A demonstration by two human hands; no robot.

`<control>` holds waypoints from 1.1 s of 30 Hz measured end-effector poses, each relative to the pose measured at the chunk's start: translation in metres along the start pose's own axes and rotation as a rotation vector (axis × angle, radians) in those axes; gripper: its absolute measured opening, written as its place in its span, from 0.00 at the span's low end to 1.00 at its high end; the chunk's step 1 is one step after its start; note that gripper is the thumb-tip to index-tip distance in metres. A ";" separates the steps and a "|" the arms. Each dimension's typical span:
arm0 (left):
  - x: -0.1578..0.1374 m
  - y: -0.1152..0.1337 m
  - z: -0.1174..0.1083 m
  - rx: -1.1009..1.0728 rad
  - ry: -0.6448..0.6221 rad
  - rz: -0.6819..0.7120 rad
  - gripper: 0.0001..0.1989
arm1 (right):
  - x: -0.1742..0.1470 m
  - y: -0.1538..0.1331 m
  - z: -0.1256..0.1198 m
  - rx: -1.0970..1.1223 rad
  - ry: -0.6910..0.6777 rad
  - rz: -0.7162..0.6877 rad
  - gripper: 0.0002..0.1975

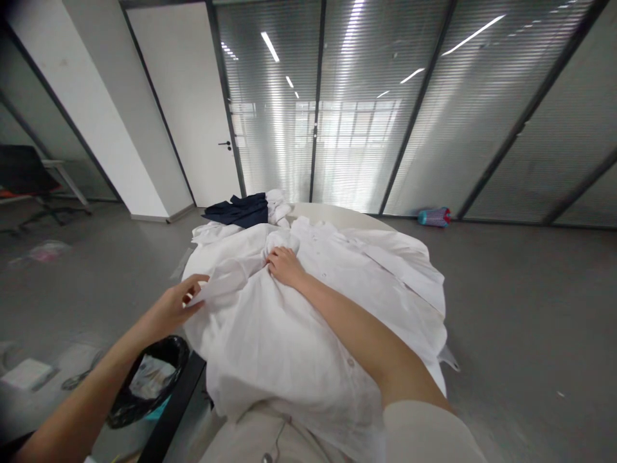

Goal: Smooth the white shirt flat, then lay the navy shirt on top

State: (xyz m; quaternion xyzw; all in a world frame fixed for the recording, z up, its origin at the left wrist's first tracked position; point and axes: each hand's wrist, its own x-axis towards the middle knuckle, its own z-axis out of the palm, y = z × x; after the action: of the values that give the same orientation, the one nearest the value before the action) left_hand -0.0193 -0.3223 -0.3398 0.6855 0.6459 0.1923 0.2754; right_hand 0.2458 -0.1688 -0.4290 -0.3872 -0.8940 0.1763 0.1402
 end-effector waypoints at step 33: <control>0.057 -0.093 -0.113 0.626 0.766 -0.087 0.07 | 0.001 -0.001 -0.003 0.062 -0.068 0.043 0.11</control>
State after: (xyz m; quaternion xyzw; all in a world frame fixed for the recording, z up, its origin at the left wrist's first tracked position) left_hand -0.1566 -0.2499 -0.3152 0.5878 0.7554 0.2158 -0.1929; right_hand 0.2458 -0.1678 -0.4257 -0.3957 -0.8838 0.2200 0.1180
